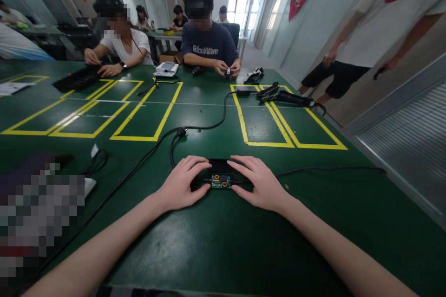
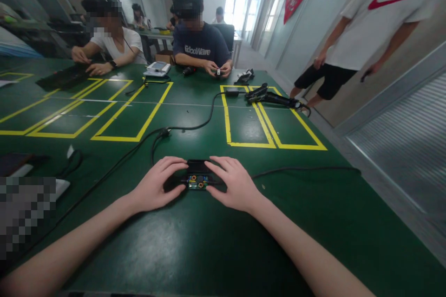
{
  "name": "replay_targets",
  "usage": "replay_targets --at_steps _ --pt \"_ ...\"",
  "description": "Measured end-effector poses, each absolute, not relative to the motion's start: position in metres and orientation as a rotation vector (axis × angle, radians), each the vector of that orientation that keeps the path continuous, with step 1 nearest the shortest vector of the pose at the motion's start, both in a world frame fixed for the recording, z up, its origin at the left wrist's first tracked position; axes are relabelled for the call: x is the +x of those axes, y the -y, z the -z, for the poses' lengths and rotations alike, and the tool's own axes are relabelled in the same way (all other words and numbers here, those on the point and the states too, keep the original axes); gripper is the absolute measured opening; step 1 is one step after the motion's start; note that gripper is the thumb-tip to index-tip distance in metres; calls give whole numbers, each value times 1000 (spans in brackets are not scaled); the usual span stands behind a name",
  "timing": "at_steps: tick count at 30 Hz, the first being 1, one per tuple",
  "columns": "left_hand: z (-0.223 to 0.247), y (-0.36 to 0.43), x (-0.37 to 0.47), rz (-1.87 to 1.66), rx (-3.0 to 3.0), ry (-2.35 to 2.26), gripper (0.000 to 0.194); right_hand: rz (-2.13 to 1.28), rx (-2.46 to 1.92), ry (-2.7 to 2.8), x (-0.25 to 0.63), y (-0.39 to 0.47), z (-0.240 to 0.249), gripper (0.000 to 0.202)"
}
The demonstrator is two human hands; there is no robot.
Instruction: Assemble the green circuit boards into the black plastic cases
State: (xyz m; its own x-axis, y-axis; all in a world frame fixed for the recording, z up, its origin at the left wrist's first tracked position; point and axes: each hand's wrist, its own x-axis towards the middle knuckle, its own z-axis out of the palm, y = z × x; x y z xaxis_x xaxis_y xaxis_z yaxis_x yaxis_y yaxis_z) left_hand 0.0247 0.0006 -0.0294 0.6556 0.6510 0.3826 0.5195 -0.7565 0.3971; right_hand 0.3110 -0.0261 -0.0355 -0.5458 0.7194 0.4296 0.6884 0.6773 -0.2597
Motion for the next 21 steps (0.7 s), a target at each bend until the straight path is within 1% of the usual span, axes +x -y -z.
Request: replay_targets --at_steps 2,3,4,7,12,14,17,19,21 --pt "34 -1 25 -670 2646 -996 71 -88 -1110 2425 309 26 41 63" --pt "36 -1 25 -621 2662 -1007 76 -94 -1110 2442 309 25 43 61" --pt "38 -1 25 -588 2673 -1003 73 -105 -1107 2446 309 25 45 53" --pt "41 -1 25 -615 2672 -966 52 -176 -1093 2376 309 24 46 28" --pt "37 2 25 -729 2654 -900 47 -389 -1055 2136 307 25 43 21" --pt "36 3 25 -742 2648 -885 50 -407 -1050 2083 304 25 43 18" --pt "36 4 26 -737 2638 -912 65 -398 -1054 2038 302 26 43 16" --pt "36 4 26 -724 2631 -929 75 -393 -1061 2024 301 25 44 17" --pt "36 4 26 -718 2624 -935 80 -396 -1069 2025 301 24 45 19"
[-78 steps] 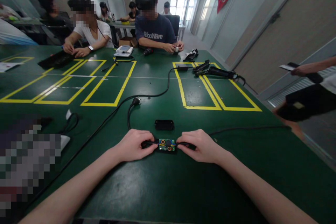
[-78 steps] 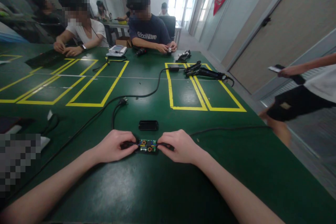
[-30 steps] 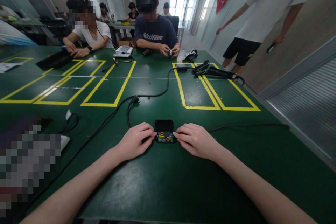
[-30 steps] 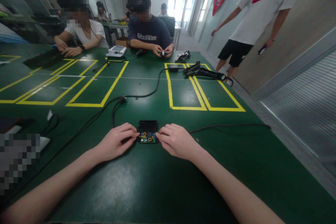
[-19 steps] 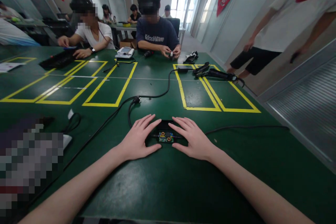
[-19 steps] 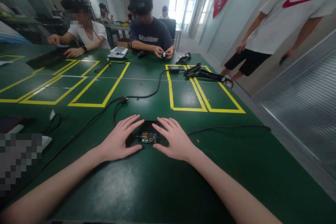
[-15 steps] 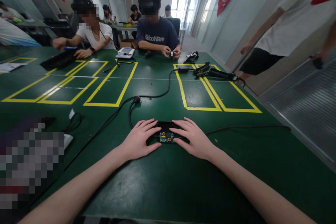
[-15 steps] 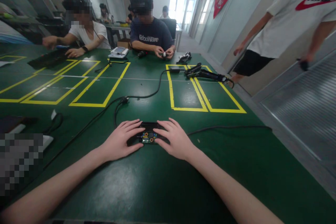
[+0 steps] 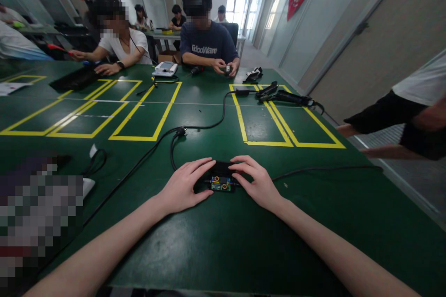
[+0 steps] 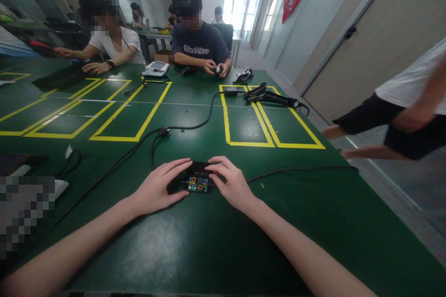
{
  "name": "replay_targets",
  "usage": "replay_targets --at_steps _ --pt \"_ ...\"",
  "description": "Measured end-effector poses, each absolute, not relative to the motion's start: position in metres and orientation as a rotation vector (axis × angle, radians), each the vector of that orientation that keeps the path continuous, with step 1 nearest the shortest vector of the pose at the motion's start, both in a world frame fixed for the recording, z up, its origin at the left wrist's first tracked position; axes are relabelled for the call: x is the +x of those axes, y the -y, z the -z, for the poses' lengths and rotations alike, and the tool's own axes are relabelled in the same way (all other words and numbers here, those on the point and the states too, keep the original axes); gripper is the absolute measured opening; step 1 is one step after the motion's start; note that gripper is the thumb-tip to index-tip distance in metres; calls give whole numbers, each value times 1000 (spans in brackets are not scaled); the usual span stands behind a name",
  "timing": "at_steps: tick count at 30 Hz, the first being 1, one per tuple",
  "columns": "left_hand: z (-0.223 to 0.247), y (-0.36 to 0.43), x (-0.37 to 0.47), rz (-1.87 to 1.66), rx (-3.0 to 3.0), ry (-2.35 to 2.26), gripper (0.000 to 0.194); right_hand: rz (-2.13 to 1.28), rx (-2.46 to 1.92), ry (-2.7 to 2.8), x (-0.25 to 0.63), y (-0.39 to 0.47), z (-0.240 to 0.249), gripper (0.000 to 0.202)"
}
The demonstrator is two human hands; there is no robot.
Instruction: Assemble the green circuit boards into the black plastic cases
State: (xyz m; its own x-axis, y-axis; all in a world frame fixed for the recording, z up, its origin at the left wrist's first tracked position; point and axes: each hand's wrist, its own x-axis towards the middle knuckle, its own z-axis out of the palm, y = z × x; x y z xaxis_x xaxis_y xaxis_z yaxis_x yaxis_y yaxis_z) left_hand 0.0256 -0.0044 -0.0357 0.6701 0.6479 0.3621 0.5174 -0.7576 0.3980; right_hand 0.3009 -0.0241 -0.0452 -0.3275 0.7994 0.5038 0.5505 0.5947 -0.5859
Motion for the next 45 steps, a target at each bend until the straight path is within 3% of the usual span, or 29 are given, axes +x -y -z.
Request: replay_targets --at_steps 8,15,19,24,32,42,45 --pt "33 5 27 -740 2559 -900 79 -499 -956 1967 300 25 46 27" --pt "31 6 28 -762 2570 -753 39 -459 -830 2078 301 28 37 18" --pt "30 7 30 -777 2588 -737 29 -362 -771 2105 300 29 36 14" --pt "32 7 30 -801 2568 -715 35 -420 -750 2160 300 31 36 7" --pt "37 5 28 -739 2455 -694 52 -405 -724 2193 300 33 35 17" --pt "28 7 33 -710 2391 -699 32 -364 -769 2415 303 31 39 47" --pt "24 9 36 -667 2435 -731 36 -324 -767 2471 303 31 37 41"
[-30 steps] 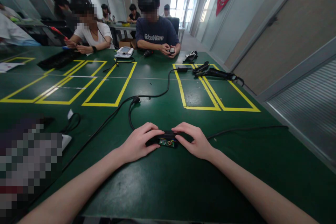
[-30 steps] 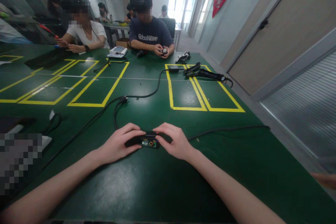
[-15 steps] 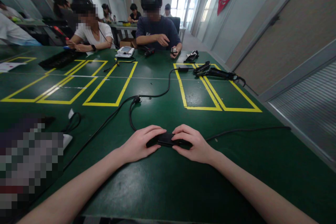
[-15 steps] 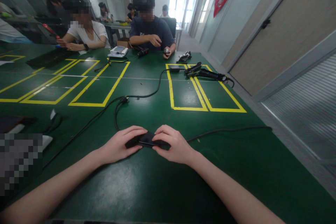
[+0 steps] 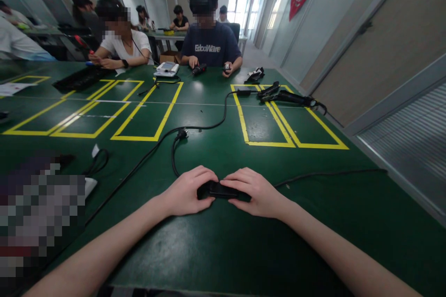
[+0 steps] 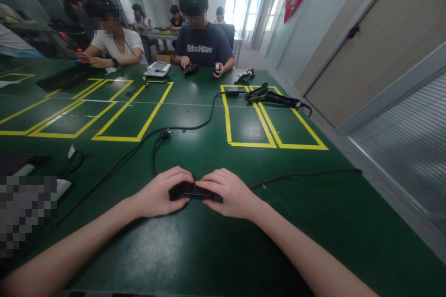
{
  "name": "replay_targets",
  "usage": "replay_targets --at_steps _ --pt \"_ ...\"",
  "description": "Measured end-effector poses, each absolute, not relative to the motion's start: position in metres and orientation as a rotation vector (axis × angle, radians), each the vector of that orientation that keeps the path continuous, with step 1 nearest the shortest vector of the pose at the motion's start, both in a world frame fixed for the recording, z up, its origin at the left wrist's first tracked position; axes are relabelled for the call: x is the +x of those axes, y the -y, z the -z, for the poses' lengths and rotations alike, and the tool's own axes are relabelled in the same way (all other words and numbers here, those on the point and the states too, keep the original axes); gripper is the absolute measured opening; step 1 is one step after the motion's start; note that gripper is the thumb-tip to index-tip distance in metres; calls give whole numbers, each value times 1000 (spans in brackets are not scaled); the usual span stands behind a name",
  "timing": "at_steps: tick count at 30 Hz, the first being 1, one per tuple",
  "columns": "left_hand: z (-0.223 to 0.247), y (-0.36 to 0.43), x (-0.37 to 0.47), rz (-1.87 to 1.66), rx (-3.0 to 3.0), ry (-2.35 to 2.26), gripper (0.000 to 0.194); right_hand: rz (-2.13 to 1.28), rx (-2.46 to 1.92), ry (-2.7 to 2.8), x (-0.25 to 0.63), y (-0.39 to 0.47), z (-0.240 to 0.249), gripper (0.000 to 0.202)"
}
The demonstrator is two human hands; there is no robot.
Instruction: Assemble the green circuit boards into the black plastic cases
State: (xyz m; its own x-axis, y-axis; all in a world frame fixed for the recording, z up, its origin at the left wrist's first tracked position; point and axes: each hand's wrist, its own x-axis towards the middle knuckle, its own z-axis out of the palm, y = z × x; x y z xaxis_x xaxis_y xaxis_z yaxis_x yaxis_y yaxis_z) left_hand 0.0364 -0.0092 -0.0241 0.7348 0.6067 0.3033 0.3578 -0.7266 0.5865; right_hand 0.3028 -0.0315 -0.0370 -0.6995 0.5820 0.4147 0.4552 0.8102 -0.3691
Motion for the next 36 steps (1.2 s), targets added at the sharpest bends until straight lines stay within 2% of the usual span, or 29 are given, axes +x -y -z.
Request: replay_targets --at_steps 4,11,15,19,25,32,36 --pt "20 13 40 -584 2532 -786 42 -302 -757 2513 301 33 33 36" --pt "25 14 43 -563 2643 -823 32 -291 -779 2529 295 35 30 34" --pt "27 13 42 -506 2724 -820 22 -204 -802 2559 293 36 29 29" --pt "26 11 39 -552 2738 -809 16 -99 -782 2591 294 35 29 32" --pt "22 11 37 -587 2834 -736 33 -74 -790 2506 294 36 28 34" --pt "25 15 42 -597 2829 -721 43 -114 -807 2444 289 40 31 27" --pt "28 18 45 -619 2818 -641 40 -98 -820 2414 286 41 30 35"
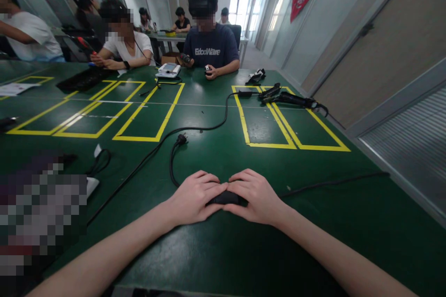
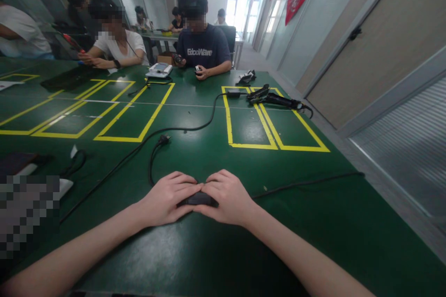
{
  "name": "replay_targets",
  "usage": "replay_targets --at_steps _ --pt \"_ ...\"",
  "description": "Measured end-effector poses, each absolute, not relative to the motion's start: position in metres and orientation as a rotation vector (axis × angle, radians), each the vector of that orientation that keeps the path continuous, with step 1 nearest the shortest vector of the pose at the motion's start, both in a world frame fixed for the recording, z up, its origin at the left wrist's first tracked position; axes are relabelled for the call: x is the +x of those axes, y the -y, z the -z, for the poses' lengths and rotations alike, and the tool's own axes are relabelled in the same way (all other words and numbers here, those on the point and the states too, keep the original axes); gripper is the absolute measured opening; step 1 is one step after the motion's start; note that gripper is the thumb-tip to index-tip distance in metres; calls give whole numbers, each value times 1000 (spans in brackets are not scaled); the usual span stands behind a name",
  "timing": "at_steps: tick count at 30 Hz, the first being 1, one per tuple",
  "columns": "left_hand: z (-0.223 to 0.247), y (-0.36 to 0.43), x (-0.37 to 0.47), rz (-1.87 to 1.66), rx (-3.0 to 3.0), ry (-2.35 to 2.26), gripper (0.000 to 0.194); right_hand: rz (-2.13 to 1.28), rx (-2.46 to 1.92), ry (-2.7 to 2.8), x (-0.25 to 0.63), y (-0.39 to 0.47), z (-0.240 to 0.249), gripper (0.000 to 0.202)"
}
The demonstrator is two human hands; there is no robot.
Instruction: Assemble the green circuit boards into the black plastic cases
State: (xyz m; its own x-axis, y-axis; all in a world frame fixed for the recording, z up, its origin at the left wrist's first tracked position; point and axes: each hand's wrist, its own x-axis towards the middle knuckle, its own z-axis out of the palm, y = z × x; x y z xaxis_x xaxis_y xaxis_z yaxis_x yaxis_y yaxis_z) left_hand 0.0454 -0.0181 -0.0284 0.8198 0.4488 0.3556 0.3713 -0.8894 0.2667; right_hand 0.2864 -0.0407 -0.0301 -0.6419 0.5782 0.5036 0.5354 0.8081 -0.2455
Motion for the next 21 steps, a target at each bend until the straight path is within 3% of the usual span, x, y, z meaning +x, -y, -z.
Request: replay_targets --at_steps 8,14,16,19,21 --pt "29 14 41 -577 2783 -738 52 51 -730 2464 289 39 31 25" --pt "26 11 39 -644 2829 -670 37 -32 -726 2508 295 33 27 42" --pt "25 12 38 -655 2808 -715 44 -15 -734 2560 299 32 27 34" --pt "22 13 38 -603 2679 -815 71 116 -684 2589 303 33 29 35" --pt "19 13 39 -533 2556 -866 64 197 -648 2578 305 34 30 37"
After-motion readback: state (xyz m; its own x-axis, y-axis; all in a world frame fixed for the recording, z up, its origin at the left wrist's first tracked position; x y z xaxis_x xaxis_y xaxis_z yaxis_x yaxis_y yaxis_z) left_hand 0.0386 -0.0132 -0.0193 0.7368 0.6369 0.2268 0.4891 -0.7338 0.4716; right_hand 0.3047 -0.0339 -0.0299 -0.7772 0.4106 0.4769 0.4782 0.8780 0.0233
